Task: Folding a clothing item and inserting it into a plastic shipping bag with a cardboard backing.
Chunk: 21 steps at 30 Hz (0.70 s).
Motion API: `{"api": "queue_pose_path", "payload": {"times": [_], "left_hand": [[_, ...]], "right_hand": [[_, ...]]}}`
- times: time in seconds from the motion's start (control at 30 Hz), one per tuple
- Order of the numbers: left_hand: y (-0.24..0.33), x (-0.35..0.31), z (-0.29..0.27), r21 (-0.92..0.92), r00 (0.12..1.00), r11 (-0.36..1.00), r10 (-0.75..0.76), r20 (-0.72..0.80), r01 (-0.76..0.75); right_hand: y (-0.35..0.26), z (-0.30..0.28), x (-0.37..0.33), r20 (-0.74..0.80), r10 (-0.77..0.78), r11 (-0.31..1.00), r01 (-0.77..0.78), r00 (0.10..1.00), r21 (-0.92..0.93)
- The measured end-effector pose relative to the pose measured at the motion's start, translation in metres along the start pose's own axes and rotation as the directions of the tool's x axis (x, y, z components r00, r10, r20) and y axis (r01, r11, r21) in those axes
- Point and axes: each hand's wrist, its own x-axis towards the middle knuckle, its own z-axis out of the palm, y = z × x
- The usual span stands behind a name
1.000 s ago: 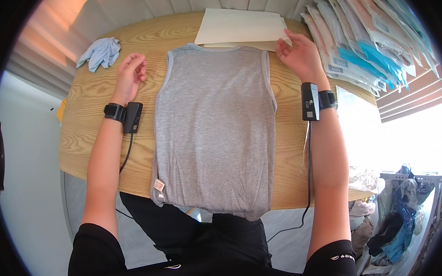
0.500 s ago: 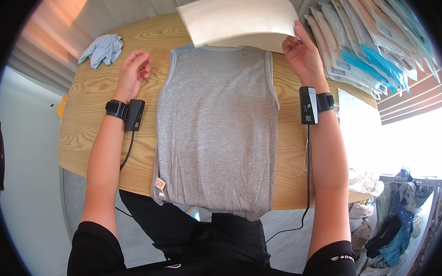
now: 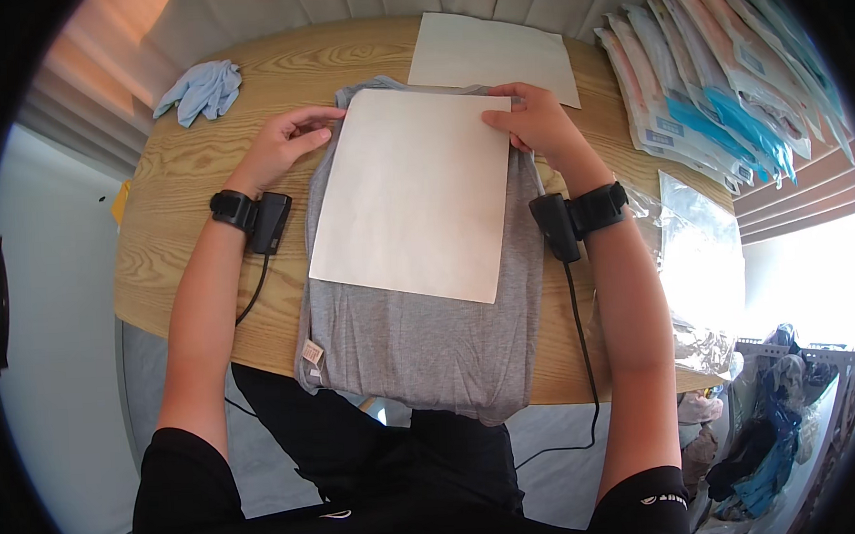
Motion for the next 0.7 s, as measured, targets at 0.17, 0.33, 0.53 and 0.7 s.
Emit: {"api": "queue_pose_path", "payload": {"times": [0.17, 0.33, 0.53, 0.7], "left_hand": [[0.004, -0.002, 0.004, 0.17, 1.0, 0.985, 0.013, 0.001, -0.013], [0.002, -0.004, 0.006, 0.228, 0.998, 0.972, 0.068, -0.019, -0.062], [0.001, -0.001, 0.006, 0.167, 0.998, 0.984, 0.057, 0.01, -0.058], [0.001, -0.002, 0.004, 0.206, 0.998, 0.976, 0.068, 0.019, -0.071]], "right_hand": [[0.01, 0.005, 0.006, -0.066, -0.053, 0.999, 0.054, 0.996, 0.006], [0.01, 0.008, 0.007, -0.076, -0.055, 0.998, 0.056, 0.996, 0.011], [0.016, 0.007, 0.01, -0.086, -0.131, 0.991, 0.132, 0.988, 0.005], [0.016, 0.011, 0.01, -0.152, -0.165, 0.986, 0.163, 0.975, -0.03]]}}
